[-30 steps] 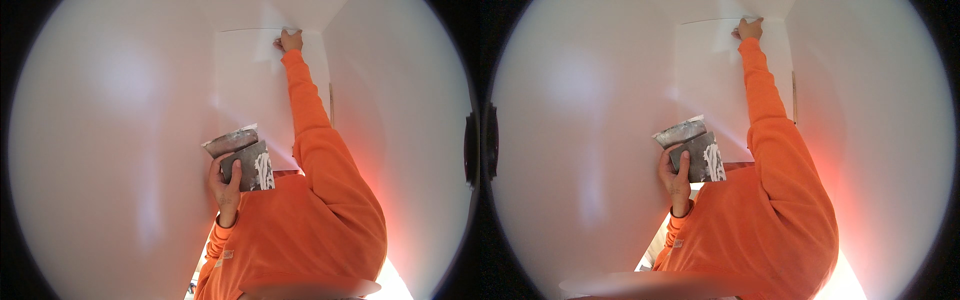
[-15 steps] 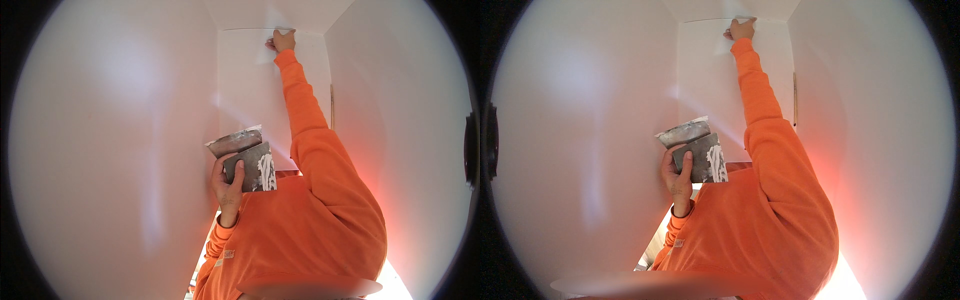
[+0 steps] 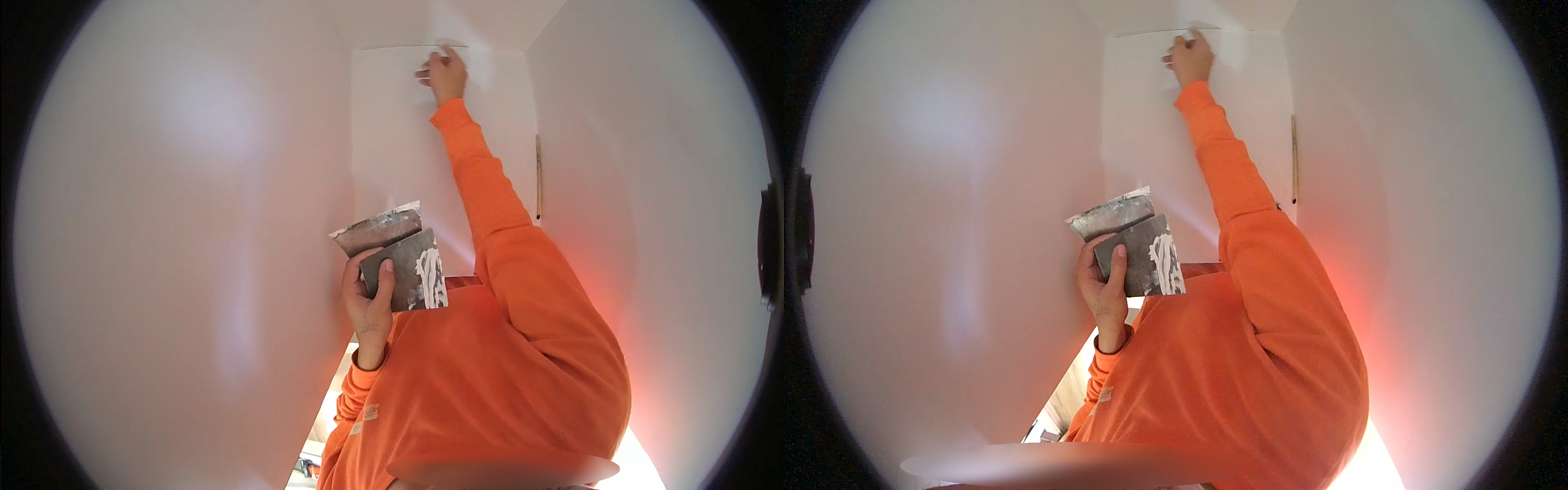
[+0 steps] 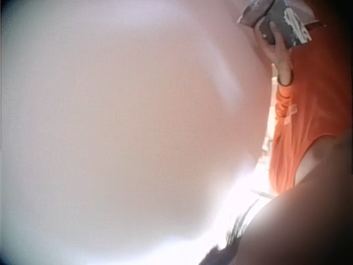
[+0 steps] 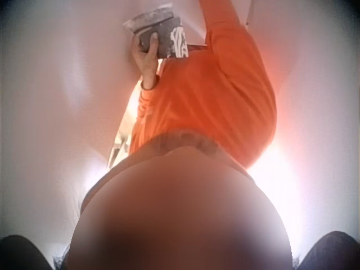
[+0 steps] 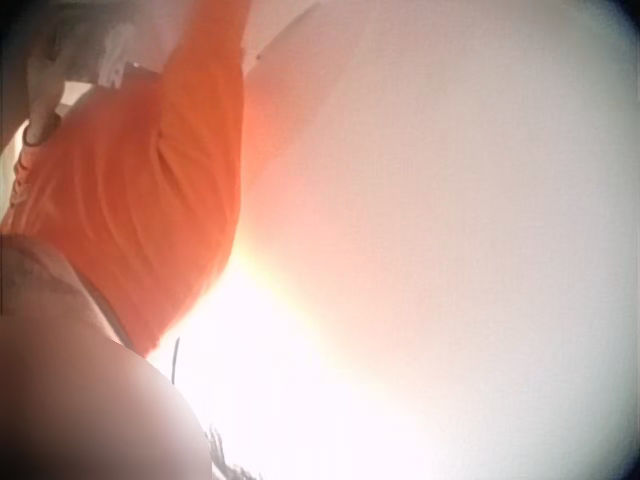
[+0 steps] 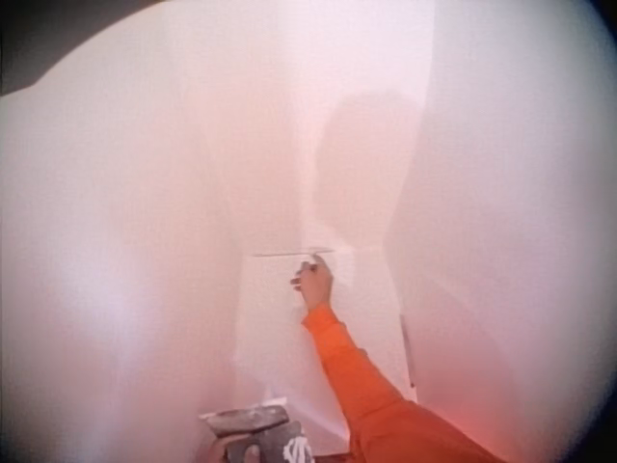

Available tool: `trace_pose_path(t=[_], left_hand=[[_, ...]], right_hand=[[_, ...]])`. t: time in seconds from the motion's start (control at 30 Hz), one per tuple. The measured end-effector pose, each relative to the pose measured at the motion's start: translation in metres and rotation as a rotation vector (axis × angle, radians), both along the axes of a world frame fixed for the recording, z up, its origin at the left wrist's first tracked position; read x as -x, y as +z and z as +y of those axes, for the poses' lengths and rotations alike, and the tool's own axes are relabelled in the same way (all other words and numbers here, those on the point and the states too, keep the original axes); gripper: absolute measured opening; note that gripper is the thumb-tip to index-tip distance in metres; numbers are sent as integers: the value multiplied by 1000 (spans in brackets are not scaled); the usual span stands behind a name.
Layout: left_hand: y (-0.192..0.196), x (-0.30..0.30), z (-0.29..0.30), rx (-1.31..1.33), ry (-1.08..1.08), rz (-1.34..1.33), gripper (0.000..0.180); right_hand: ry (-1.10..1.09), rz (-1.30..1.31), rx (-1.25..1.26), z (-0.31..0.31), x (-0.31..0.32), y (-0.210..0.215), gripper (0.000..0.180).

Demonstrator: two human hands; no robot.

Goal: The person uses a putty knife to apply a white compound to the upper corner of a white wall or cabinet interior. They repeatedly scoop compound from a container and smooth it along the corner seam while standing on a ladder. Other workers are visible below but do not interact with the task.

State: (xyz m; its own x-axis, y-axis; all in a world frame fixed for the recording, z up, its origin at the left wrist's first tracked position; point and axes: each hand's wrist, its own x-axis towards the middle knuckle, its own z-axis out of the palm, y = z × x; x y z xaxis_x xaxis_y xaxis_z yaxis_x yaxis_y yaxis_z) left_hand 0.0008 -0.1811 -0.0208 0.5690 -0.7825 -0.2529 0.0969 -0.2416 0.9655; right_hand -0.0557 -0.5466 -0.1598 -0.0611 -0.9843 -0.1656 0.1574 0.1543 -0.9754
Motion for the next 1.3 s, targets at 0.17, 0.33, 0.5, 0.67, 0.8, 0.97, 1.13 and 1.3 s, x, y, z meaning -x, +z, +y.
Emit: trace_pose_path(t=[0.17, 0.33, 0.5, 0.67, 0.8, 0.97, 1.13, 1.3], left_hand=[[-2, -2, 0, 5, -5, 38, 20], [-2, -1, 0, 14, 10, -14, 19], [1, 2, 1, 7, 22, -2, 19], [1, 2, 0, 9, 31, 18, 20], [1, 1, 0, 11, 25, 3, 21], [1, 3, 1, 36, 28, -37, 21], [0, 2, 2, 20, 24, -34, 21], [1, 2, 1, 19, 14, -60, 22]], right_hand=[[-304, 93, -68, -13, 27, 2, 67], [-256, 100, -110, -28, 30, 0, 75], [-269, 112, -120, -33, 39, -6, 78], [-157, 206, -220, -40, 44, 2, 88], [-36, 348, -267, -42, 42, 10, 100], [45, 431, -268, -39, 41, 9, 105], [44, 408, -215, -44, 28, -1, 106], [94, 251, -245, -45, 30, -12, 94]])
